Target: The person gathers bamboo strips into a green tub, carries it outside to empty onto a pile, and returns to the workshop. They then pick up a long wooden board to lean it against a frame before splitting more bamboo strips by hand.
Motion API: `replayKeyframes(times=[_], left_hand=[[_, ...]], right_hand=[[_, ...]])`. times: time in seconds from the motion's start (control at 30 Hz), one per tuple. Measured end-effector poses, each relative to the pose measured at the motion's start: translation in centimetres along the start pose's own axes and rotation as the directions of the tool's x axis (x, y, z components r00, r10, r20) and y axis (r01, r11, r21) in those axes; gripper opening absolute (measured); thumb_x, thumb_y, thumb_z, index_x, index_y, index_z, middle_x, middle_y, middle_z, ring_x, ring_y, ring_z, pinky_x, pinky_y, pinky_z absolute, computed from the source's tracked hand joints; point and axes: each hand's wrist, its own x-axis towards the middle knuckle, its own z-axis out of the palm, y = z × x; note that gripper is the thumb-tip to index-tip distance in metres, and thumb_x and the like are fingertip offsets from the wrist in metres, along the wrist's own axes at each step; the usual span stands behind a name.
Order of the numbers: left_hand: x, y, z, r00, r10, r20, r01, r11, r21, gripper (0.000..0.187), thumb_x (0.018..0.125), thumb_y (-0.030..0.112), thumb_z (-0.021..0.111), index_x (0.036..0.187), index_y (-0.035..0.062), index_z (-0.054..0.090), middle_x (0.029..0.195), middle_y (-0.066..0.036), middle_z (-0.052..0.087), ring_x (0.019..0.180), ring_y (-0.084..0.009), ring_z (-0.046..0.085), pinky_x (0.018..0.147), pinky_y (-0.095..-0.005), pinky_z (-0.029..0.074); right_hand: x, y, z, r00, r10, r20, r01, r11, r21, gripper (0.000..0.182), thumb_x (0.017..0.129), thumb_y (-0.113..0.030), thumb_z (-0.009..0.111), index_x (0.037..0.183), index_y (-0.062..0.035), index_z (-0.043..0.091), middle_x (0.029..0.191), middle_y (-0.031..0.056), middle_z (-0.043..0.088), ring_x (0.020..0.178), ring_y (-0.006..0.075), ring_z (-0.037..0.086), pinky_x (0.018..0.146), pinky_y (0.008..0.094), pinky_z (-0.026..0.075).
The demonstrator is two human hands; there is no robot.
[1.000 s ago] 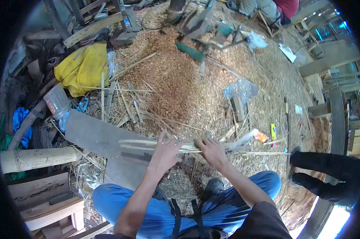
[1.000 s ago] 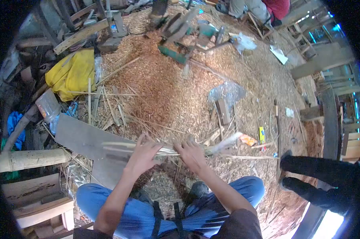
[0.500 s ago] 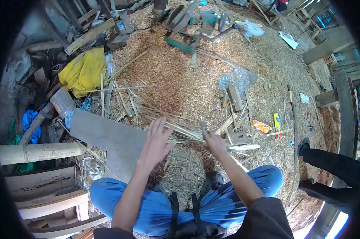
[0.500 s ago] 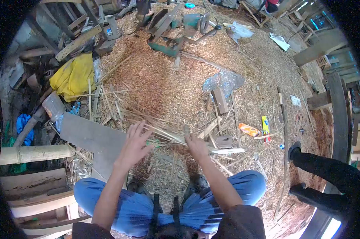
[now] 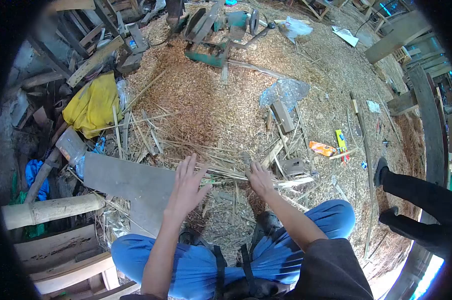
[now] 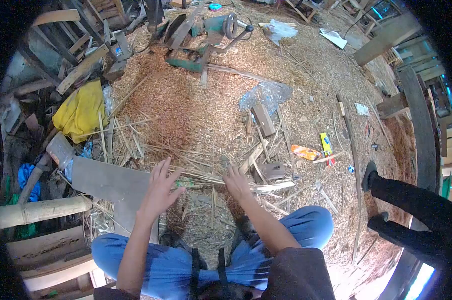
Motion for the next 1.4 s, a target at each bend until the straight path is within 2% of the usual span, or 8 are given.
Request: replayKeyframes(times=[0.17,0.23,0.5,0.67,0.87,1.0,1.17,1.4], left_hand=[[0.3,0.1,-0.1,1.000,-0.017,0.011,0.017,1.000,-0.007,0.060,0.093,0.031,0.074,0.147,0.0127,0.056,0.164,-0.026,0.030,0.152,-0.0449,0.025,0.126,-0.0540,0.021],[0.5,0.3,-0.1,1.000,0.006,0.000,-0.006,1.000,-0.025,0.059,0.094,0.031,0.073,0.147,0.0115,0.056,0.164,-0.027,0.030,0.152,-0.0454,0.026,0.126,-0.0544,0.020],[0.9,-0.2,-0.2,0.997,0.041,-0.065,-0.044,0.998,-0.039,0.065,0.094,0.043,0.071,0.148,0.0120,0.055,0.162,-0.023,0.036,0.153,-0.0404,0.028,0.126,-0.0568,0.018],[1.4,0.8,-2.0,0.990,0.104,-0.098,-0.083,0.977,0.196,0.089,0.079,0.067,0.074,0.149,0.0152,0.056,0.159,-0.015,0.045,0.153,-0.0311,0.034,0.125,-0.0605,0.015],[0.9,1.3,-3.6,0.981,0.076,-0.177,-0.051,0.989,0.139,0.093,0.071,0.068,0.078,0.144,0.0142,0.060,0.153,-0.014,0.052,0.146,-0.0323,0.041,0.118,-0.0562,0.026],[0.7,0.8,-4.5,0.958,0.086,-0.272,-0.051,0.990,0.134,0.083,0.069,0.062,0.083,0.136,0.0162,0.065,0.146,-0.010,0.057,0.140,-0.0310,0.047,0.116,-0.0541,0.029],[0.1,0.5,-5.4,0.919,0.105,-0.379,-0.024,0.977,0.213,0.075,0.061,0.032,0.091,0.131,0.0168,0.067,0.139,-0.007,0.061,0.133,-0.0297,0.051,0.114,-0.0514,0.030],[-0.6,0.8,-6.3,0.879,0.082,-0.471,0.002,0.984,0.176,0.073,0.067,0.035,0.088,0.134,0.0171,0.063,0.146,-0.008,0.054,0.139,-0.0323,0.044,0.119,-0.0556,0.024]], right_hand=[[1.0,-0.3,-1.2,0.978,-0.143,-0.150,0.136,0.989,-0.051,0.029,0.093,-0.011,0.056,0.121,-0.0079,0.060,0.118,0.0139,0.067,0.118,0.0288,0.061,0.099,0.0426,0.050],[1.2,-0.5,-1.8,0.984,-0.090,0.152,0.062,0.981,0.184,0.039,0.086,-0.015,0.068,0.123,-0.0102,0.058,0.112,0.0146,0.066,0.116,0.0339,0.061,0.097,0.0469,0.050],[5.1,-3.8,-10.2,0.983,-0.143,0.117,0.106,0.954,0.280,0.028,0.093,-0.009,0.057,0.120,-0.0128,0.057,0.103,0.0140,0.069,0.096,0.0353,0.071,0.081,0.0473,0.057],[6.0,-4.7,-14.3,0.982,-0.163,0.094,0.134,0.957,0.259,0.024,0.090,-0.011,0.062,0.114,-0.0138,0.063,0.095,0.0107,0.070,0.090,0.0335,0.072,0.078,0.0465,0.058],[7.1,-6.2,-17.9,0.971,-0.236,0.026,0.225,0.951,0.210,0.025,0.086,-0.013,0.065,0.111,-0.0143,0.067,0.087,0.0081,0.068,0.086,0.0296,0.073,0.072,0.0456,0.059],[7.9,-7.0,-19.5,0.966,-0.260,-0.006,0.256,0.950,0.179,0.033,0.083,-0.022,0.075,0.114,-0.0163,0.066,0.087,0.0051,0.065,0.082,0.0266,0.071,0.068,0.0424,0.057],[8.3,-8.4,-21.6,0.951,-0.294,-0.094,0.303,0.946,0.112,0.029,0.083,-0.020,0.073,0.111,-0.0166,0.068,0.083,0.0035,0.063,0.078,0.0235,0.070,0.066,0.0395,0.057],[8.6,-9.7,-23.7,0.924,-0.329,-0.195,0.345,0.937,0.057,0.034,0.083,-0.020,0.072,0.117,-0.0182,0.069,0.082,0.0019,0.062,0.074,0.0215,0.069,0.063,0.0372,0.055]])
